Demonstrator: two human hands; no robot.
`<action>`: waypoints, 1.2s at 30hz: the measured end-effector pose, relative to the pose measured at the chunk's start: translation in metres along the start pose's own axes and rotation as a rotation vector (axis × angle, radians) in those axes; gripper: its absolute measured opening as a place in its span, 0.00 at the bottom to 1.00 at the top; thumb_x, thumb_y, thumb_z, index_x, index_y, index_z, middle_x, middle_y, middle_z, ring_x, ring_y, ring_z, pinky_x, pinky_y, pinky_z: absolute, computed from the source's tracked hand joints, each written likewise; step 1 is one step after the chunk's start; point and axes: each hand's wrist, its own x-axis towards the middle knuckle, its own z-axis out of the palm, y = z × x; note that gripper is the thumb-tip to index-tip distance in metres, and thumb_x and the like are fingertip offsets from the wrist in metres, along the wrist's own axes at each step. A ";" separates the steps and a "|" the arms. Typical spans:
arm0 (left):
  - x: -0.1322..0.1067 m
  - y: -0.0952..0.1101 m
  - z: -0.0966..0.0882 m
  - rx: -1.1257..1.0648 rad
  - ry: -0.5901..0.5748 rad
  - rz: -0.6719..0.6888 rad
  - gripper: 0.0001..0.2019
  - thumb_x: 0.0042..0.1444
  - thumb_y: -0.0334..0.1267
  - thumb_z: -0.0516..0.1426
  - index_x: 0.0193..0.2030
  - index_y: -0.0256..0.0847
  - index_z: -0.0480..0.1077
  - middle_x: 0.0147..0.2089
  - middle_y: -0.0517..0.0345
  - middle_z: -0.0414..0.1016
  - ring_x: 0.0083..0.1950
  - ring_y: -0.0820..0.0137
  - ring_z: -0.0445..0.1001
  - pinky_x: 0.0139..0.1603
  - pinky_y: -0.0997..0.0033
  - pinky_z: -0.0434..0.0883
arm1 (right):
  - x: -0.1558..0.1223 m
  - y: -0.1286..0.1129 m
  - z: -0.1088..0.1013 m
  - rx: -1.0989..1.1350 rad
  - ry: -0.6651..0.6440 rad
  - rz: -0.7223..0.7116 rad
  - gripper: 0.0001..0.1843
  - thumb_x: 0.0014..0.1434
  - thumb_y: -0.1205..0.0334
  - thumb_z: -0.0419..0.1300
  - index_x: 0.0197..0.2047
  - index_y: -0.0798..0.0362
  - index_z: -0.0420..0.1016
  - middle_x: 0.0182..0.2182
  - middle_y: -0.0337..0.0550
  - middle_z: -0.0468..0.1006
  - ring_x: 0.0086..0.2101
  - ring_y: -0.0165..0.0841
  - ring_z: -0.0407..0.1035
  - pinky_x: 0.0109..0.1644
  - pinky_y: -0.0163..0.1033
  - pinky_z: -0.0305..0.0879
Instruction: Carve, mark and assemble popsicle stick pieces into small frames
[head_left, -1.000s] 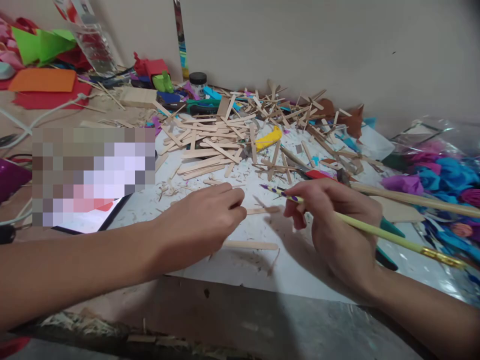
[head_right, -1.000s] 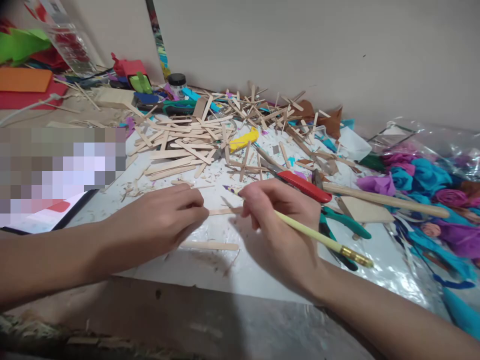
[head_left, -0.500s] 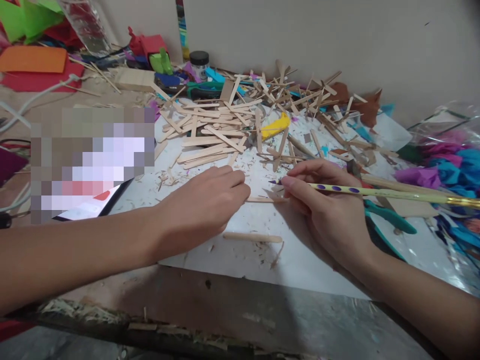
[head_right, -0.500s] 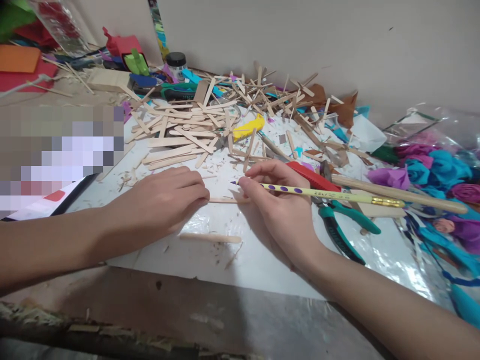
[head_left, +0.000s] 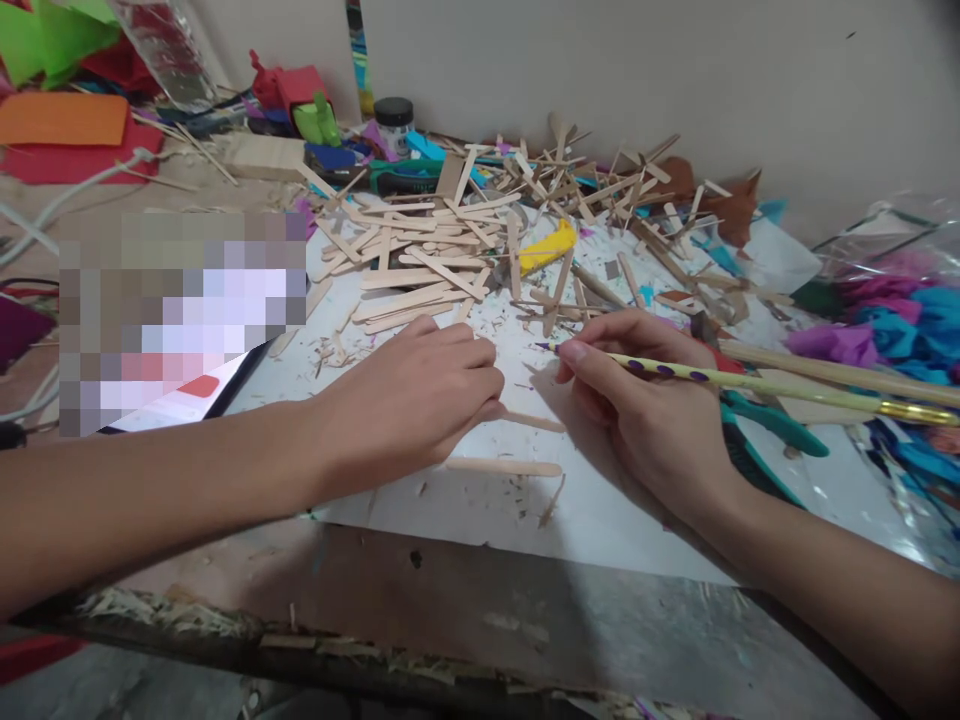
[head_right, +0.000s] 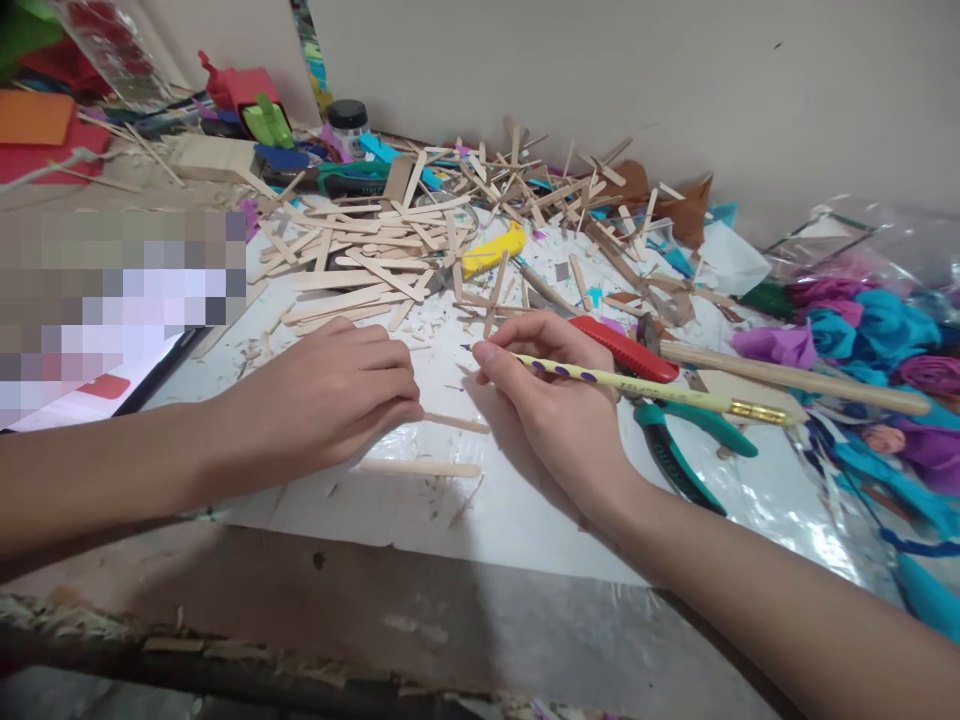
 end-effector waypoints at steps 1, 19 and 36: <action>0.000 -0.001 0.000 -0.006 -0.004 -0.007 0.12 0.74 0.38 0.54 0.41 0.39 0.77 0.41 0.54 0.77 0.44 0.61 0.73 0.45 0.59 0.60 | 0.000 0.000 0.000 0.009 -0.006 0.005 0.05 0.63 0.62 0.70 0.36 0.46 0.79 0.27 0.39 0.79 0.23 0.30 0.69 0.23 0.38 0.58; -0.006 -0.004 0.001 -0.088 0.107 -0.029 0.12 0.69 0.31 0.56 0.40 0.39 0.82 0.37 0.54 0.77 0.40 0.65 0.74 0.40 0.64 0.66 | -0.013 -0.020 0.005 0.001 -0.116 0.130 0.07 0.59 0.58 0.74 0.39 0.48 0.85 0.31 0.43 0.85 0.27 0.33 0.77 0.31 0.37 0.75; -0.008 -0.002 0.007 -0.061 0.149 0.004 0.13 0.70 0.31 0.55 0.38 0.39 0.81 0.40 0.54 0.78 0.42 0.66 0.74 0.42 0.64 0.68 | -0.016 -0.025 0.010 -0.208 -0.104 0.080 0.03 0.54 0.64 0.71 0.30 0.48 0.82 0.26 0.42 0.83 0.24 0.34 0.76 0.22 0.36 0.69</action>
